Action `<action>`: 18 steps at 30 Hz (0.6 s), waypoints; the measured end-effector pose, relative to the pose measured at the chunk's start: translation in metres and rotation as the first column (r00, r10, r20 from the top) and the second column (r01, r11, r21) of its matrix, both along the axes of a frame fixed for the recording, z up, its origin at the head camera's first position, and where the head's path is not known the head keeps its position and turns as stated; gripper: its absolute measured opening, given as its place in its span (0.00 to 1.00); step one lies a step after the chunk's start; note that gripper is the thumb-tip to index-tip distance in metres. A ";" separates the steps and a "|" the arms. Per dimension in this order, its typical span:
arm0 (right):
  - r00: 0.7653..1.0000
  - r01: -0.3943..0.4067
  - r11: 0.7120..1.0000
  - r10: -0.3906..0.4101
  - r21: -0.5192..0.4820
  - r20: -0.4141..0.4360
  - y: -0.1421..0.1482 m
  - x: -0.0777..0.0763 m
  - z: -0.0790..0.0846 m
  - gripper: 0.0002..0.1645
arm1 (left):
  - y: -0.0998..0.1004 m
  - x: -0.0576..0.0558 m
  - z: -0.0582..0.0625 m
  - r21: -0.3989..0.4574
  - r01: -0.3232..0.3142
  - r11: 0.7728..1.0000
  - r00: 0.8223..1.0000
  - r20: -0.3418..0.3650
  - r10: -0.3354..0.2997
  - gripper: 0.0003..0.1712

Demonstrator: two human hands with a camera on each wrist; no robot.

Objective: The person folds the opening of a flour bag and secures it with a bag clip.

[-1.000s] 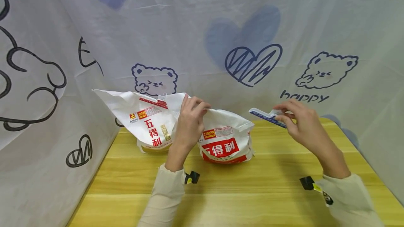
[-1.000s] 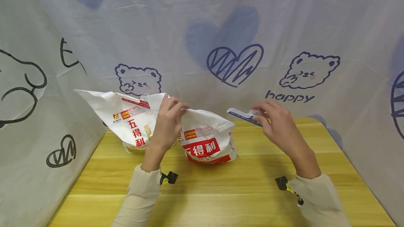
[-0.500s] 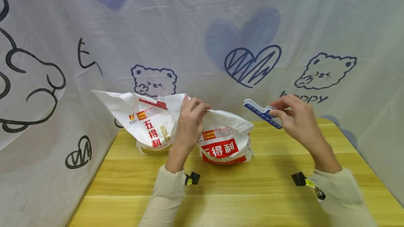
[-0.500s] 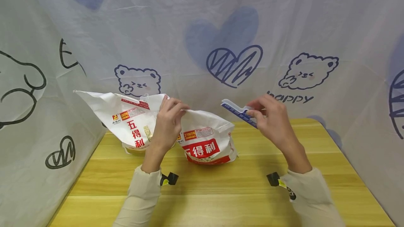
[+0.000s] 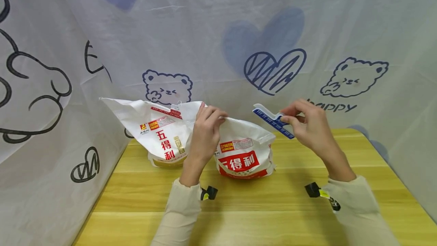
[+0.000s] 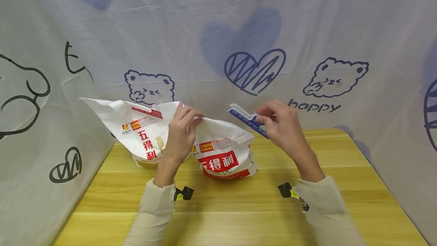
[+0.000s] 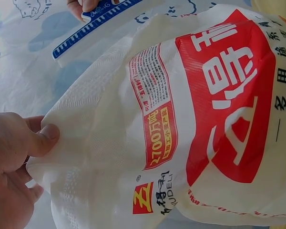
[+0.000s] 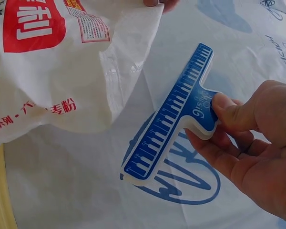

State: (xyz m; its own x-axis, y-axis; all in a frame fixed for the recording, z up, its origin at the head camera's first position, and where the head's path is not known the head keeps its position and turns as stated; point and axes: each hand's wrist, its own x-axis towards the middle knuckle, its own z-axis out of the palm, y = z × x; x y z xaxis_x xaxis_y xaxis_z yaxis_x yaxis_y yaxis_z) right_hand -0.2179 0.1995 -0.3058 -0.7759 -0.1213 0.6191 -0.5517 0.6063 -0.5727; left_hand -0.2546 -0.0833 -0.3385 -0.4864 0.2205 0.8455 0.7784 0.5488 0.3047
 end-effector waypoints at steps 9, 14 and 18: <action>0.999 -0.030 1.000 0.030 0.002 0.020 -0.012 -0.009 -0.007 0.07 | 0.001 -0.001 0.000 0.024 0.018 1.000 1.000 0.020 -0.019 0.07; 0.997 -0.061 0.998 0.061 -0.003 0.053 -0.017 -0.012 -0.010 0.07 | 0.001 -0.001 0.000 0.036 0.021 0.999 1.000 0.019 -0.022 0.07; 0.994 -0.092 0.996 0.092 -0.005 0.066 -0.022 -0.014 -0.011 0.08 | 0.000 -0.002 0.001 0.042 0.025 0.999 1.000 0.014 -0.026 0.06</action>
State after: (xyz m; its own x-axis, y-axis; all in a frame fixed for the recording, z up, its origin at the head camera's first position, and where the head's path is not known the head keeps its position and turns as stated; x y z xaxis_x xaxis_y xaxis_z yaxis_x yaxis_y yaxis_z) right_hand -0.2319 0.1776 -0.3163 -0.8008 -0.1933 0.5669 -0.5661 0.5535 -0.6109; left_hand -0.2564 -0.0831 -0.3372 -0.4935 0.1980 0.8469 0.7874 0.5153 0.3384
